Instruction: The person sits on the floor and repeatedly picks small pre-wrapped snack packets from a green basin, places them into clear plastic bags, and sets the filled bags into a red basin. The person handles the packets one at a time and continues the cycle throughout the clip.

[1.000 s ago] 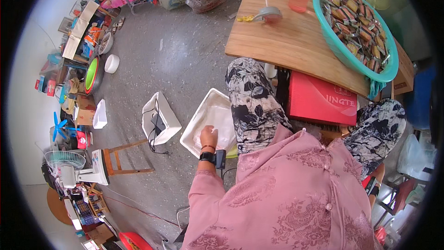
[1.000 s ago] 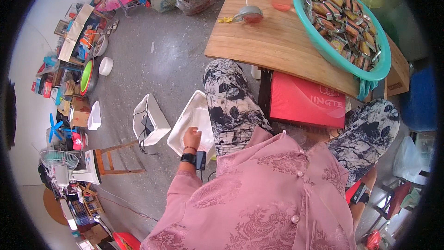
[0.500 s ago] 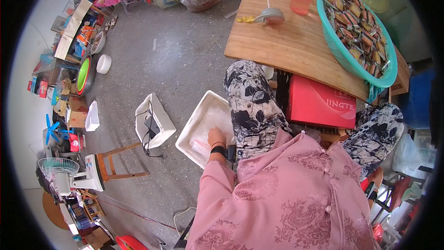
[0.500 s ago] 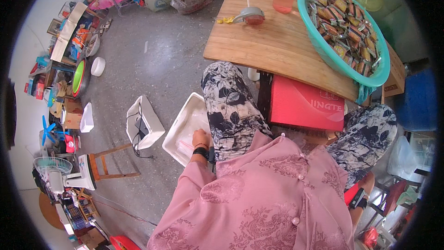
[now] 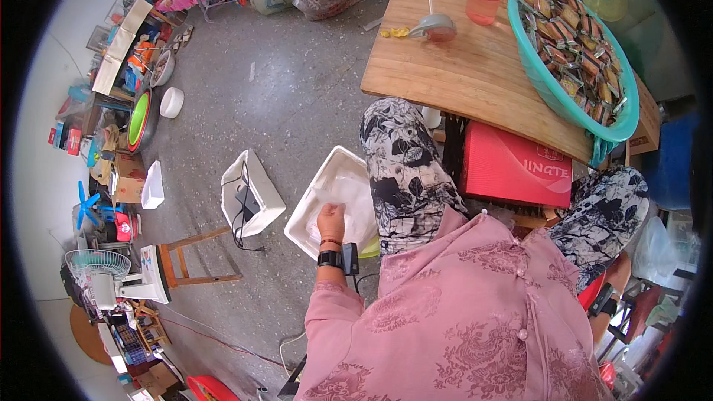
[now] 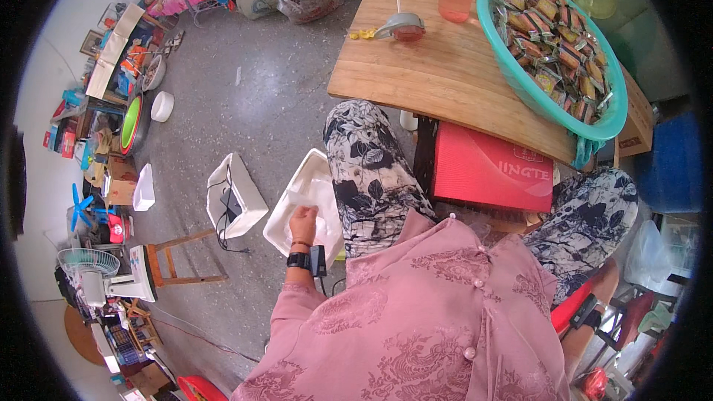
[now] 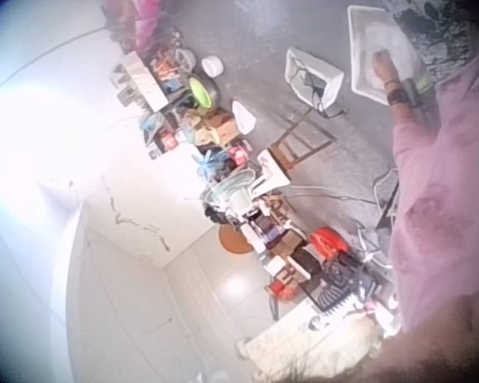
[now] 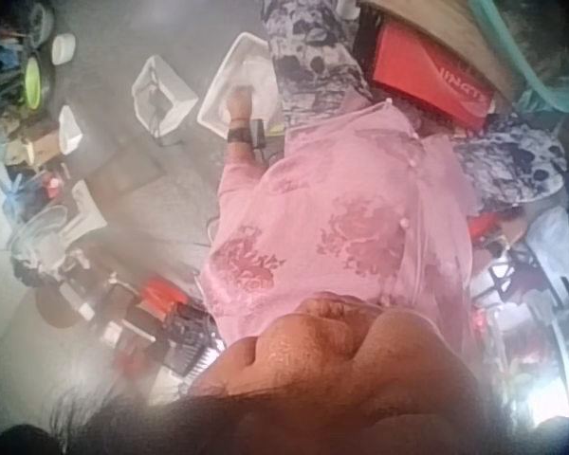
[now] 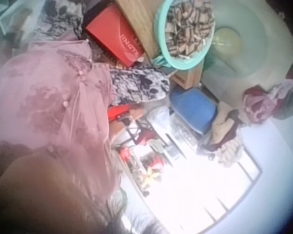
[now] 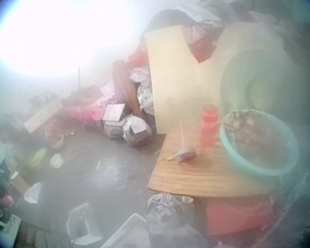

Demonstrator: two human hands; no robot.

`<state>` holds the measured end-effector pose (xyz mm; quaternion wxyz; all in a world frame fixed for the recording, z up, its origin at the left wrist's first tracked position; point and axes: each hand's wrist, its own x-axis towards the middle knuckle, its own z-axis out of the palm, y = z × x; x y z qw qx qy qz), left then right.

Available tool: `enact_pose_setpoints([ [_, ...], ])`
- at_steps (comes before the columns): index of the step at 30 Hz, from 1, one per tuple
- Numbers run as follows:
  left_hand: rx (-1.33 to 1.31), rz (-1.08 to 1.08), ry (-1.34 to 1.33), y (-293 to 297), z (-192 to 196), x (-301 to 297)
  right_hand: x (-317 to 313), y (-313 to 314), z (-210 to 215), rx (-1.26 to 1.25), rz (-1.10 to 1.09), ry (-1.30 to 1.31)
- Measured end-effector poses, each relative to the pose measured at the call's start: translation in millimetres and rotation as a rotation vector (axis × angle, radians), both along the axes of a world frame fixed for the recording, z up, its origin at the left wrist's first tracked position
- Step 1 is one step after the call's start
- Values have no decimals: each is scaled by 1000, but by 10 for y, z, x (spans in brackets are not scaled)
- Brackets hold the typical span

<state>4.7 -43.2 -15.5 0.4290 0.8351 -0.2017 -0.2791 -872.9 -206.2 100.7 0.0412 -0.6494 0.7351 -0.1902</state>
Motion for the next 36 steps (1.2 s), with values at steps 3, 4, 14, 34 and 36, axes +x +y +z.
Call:
enact_pose_setpoints([
  [3,-182,106,285,-60,321,81,52,-131,117,-119,41,-183],
  [4,-221,133,350,-91,461,118,86,-197,236,-93,-44,-298],
  [14,-613,-221,188,-802,1658,-29,1848,-907,1930,-391,-119,-864],
  [34,-732,-270,830,-2190,2783,-1665,4901,-756,2268,295,911,-885],
  [36,-588,-344,496,-2202,2811,-1913,4957,-770,2140,225,898,-808],
])
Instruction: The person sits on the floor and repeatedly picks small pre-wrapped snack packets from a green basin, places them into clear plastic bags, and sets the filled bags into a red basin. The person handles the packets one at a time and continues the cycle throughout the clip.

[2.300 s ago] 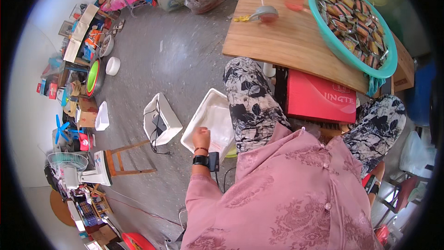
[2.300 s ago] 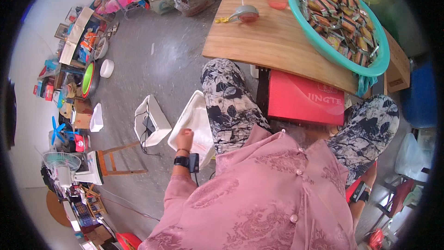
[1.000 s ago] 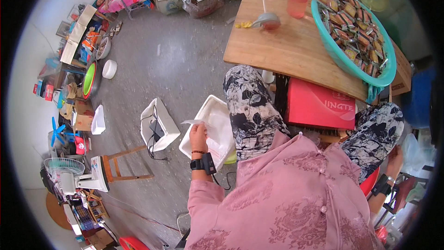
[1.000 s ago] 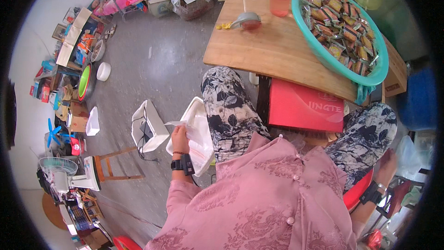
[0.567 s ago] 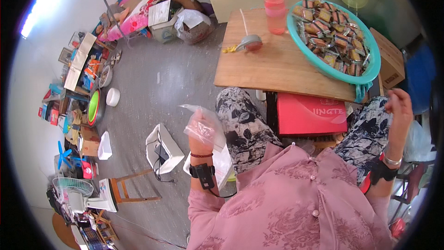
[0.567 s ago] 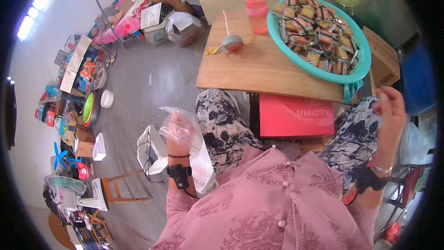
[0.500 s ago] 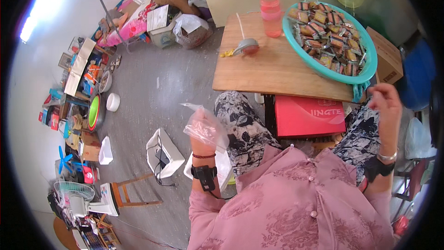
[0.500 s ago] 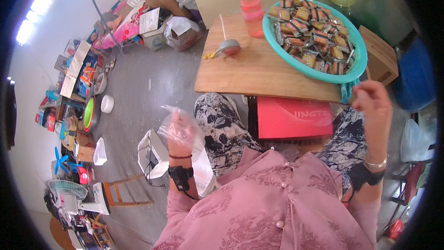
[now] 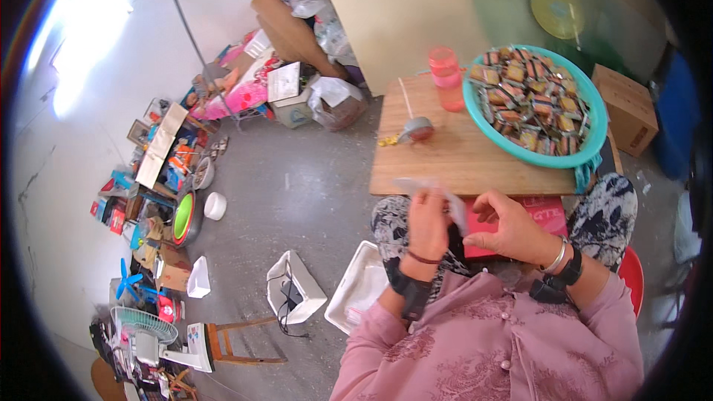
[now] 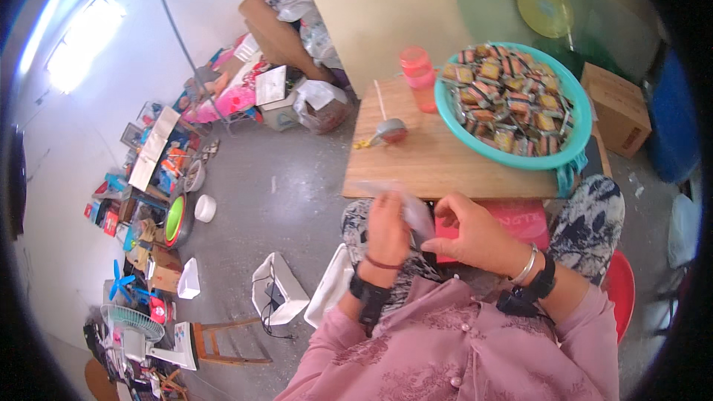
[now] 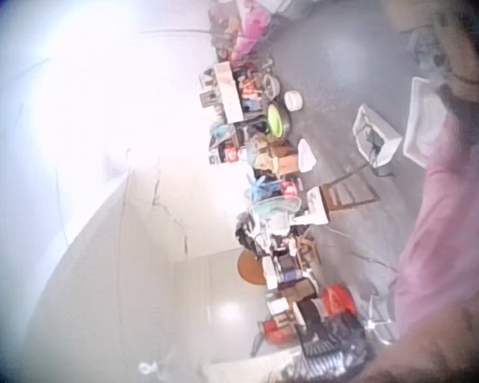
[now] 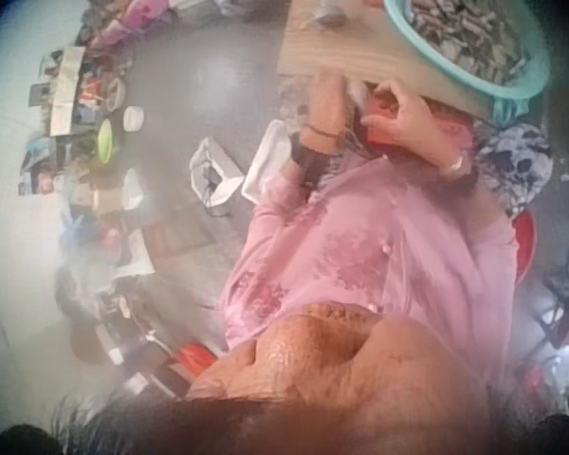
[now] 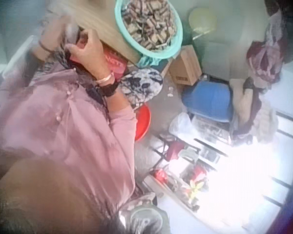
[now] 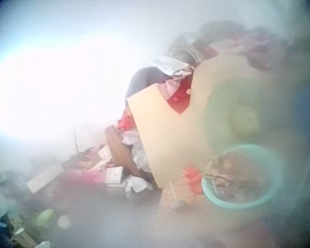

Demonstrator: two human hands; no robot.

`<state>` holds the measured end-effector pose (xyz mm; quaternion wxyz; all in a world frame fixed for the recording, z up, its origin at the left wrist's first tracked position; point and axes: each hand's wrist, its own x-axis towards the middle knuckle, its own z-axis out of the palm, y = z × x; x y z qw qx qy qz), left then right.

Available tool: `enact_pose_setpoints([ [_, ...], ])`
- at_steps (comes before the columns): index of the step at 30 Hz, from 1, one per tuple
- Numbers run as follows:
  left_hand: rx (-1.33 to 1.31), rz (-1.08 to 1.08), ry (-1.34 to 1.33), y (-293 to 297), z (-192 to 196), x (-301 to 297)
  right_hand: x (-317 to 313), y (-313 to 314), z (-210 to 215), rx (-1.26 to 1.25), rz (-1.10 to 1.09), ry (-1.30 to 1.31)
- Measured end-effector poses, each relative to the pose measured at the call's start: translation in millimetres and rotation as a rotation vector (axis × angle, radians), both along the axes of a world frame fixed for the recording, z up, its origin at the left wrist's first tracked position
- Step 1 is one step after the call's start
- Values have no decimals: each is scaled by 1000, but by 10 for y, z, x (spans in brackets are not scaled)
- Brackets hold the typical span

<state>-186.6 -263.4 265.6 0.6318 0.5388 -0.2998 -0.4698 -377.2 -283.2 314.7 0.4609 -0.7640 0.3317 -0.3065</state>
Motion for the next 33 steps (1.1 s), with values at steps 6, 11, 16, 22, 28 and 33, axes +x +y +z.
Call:
enact_pose_setpoints([
  [6,36,-74,284,-95,-16,-362,49,-137,-440,144,-186,-137],
  [11,26,-150,315,-131,-144,-349,-177,-290,-524,319,-105,-148],
  [16,0,-408,4,-87,-109,-436,-204,-333,-496,403,-130,-233],
  [22,-60,-483,-316,-56,0,-471,-285,-380,-513,534,-92,-254],
  [28,-29,-422,-373,-87,-33,-469,-258,-373,-563,507,-84,-304],
  [33,-174,-363,-576,-87,-65,-499,-259,-355,-526,463,-84,-287],
])
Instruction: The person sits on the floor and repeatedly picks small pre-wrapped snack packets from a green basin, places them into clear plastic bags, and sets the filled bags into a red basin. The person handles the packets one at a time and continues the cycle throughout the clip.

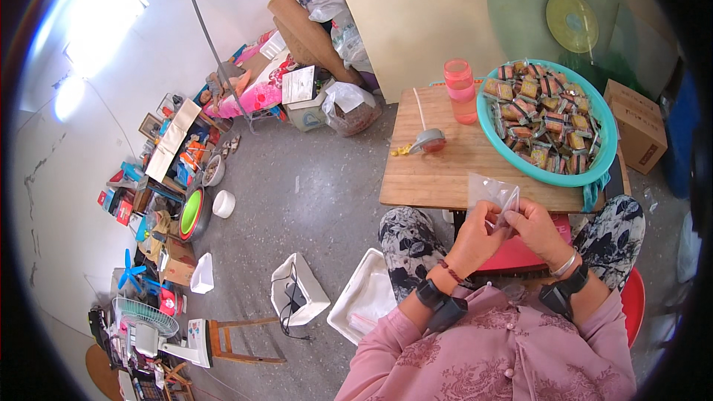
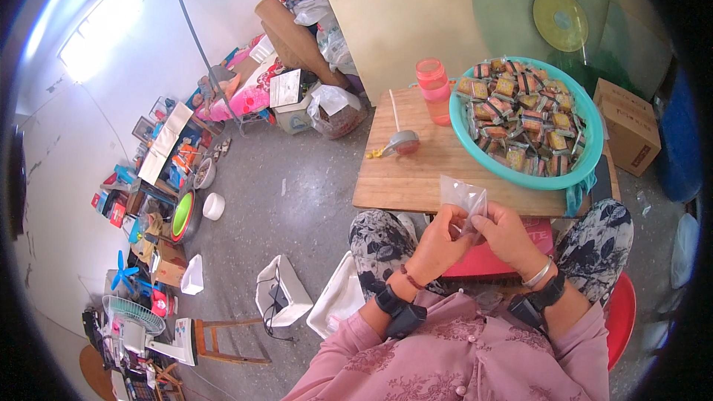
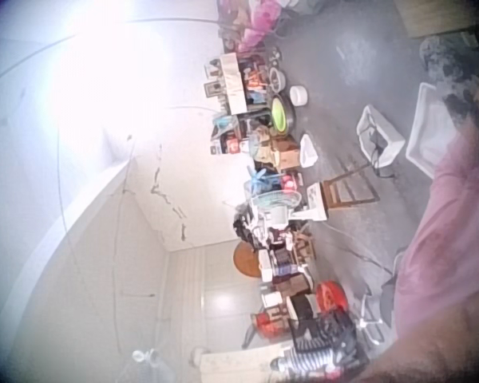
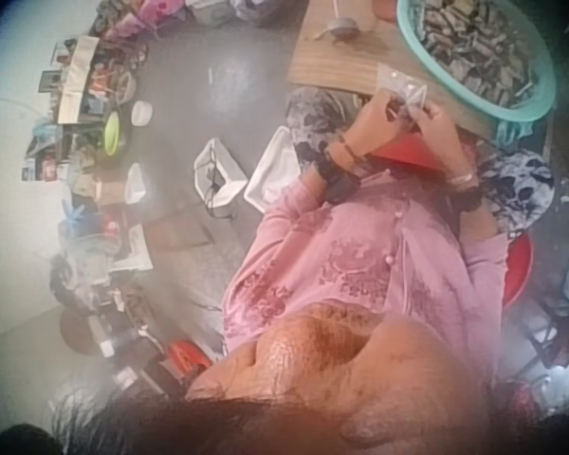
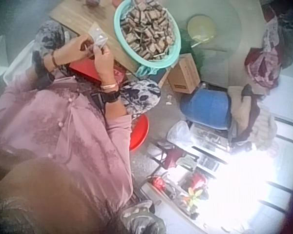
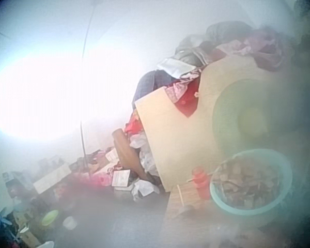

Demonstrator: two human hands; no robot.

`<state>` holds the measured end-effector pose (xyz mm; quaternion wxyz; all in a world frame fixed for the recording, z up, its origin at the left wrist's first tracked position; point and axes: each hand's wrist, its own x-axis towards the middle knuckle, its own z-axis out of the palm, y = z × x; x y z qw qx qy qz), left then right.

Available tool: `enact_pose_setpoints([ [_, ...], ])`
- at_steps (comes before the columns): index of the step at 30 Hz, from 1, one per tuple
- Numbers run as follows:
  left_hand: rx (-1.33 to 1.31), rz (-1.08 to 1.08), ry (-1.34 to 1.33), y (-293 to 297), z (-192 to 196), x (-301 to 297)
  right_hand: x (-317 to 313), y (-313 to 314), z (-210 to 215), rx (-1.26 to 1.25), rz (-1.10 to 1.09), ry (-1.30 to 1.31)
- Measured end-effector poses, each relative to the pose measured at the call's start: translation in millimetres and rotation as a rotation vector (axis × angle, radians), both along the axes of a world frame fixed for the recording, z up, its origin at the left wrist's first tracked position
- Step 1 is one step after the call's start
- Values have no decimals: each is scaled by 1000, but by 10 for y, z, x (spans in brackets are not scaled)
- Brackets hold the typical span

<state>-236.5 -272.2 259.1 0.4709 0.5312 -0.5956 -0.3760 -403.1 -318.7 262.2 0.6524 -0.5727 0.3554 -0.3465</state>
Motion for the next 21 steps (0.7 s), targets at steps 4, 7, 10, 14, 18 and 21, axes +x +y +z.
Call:
enact_pose_setpoints([
  [4,54,-6,-87,6,46,-1,8,-11,34,36,-3,-9],
  [7,118,5,-61,16,78,29,5,-17,41,8,-20,38],
  [10,34,40,-191,-7,69,49,-9,-30,20,-41,-54,73],
  [14,-68,152,-209,-1,61,118,-23,-41,-37,-57,-165,145],
  [18,-103,222,-162,-15,99,175,-25,-42,-75,-130,-216,254],
  [21,-143,258,-159,-28,138,193,-29,-41,-82,-200,-239,280],
])
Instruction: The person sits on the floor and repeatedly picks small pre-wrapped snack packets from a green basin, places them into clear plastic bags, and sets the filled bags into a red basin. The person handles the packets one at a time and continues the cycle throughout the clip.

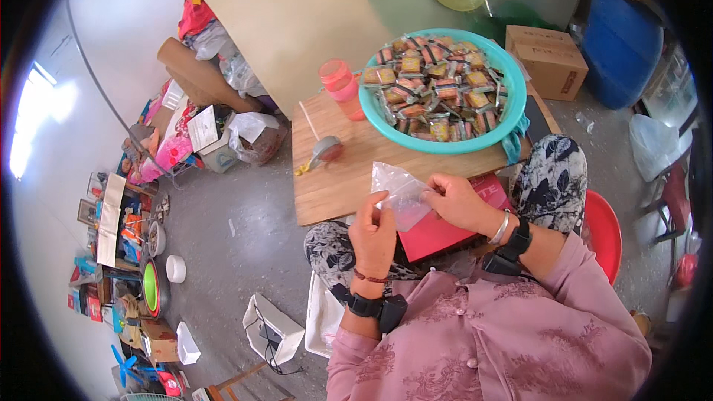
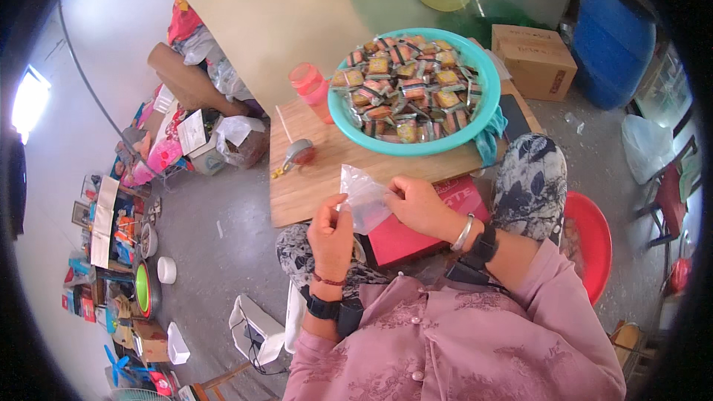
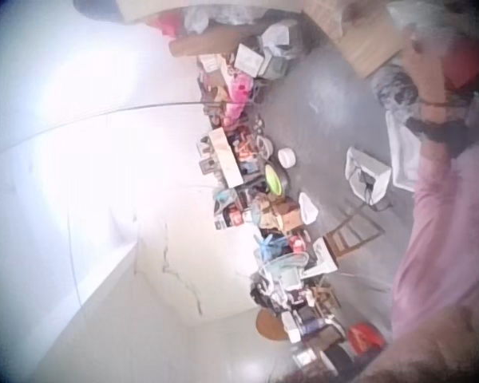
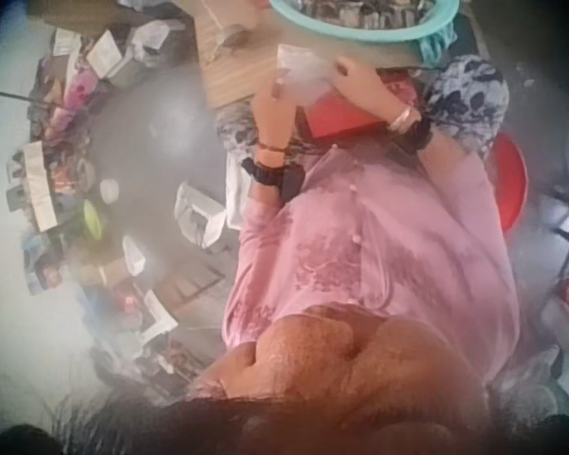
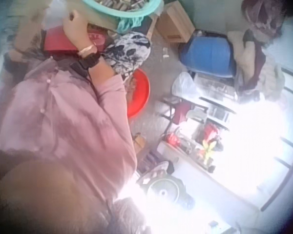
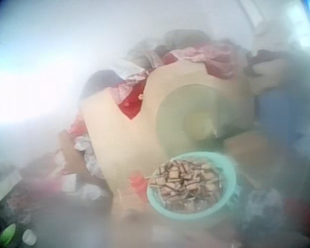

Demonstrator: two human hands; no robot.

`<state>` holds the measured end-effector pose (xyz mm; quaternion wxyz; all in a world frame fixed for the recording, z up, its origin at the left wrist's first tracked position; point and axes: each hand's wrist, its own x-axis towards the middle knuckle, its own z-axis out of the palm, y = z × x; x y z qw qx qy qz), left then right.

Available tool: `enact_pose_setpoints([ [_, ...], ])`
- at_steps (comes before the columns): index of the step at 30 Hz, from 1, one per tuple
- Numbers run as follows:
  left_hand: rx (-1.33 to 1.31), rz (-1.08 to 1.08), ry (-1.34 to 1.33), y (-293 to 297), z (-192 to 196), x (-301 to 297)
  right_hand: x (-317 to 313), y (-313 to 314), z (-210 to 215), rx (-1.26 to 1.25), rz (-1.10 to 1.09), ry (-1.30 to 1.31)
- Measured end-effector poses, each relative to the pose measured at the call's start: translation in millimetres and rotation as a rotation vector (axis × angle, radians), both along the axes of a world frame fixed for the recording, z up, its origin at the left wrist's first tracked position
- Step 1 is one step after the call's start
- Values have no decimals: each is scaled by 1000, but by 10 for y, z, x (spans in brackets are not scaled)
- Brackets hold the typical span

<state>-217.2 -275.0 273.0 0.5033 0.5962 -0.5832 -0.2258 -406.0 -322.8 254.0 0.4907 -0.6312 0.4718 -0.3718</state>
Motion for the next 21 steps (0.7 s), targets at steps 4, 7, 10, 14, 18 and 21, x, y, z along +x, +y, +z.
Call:
enact_pose_setpoints([
  [4,40,-2,46,19,42,-12,3,19,21,152,25,-99],
  [7,30,-26,0,14,51,-43,55,26,42,20,-18,-20],
  [10,4,-16,-49,-5,51,-83,76,49,51,-83,-68,-88],
  [14,1,3,-131,-3,77,-126,68,32,37,-141,-94,-122],
  [18,-96,-17,-153,-23,97,-137,37,13,10,-196,-82,-90],
  [21,-106,-12,-144,-38,93,-109,28,17,1,-207,-80,-101],
])
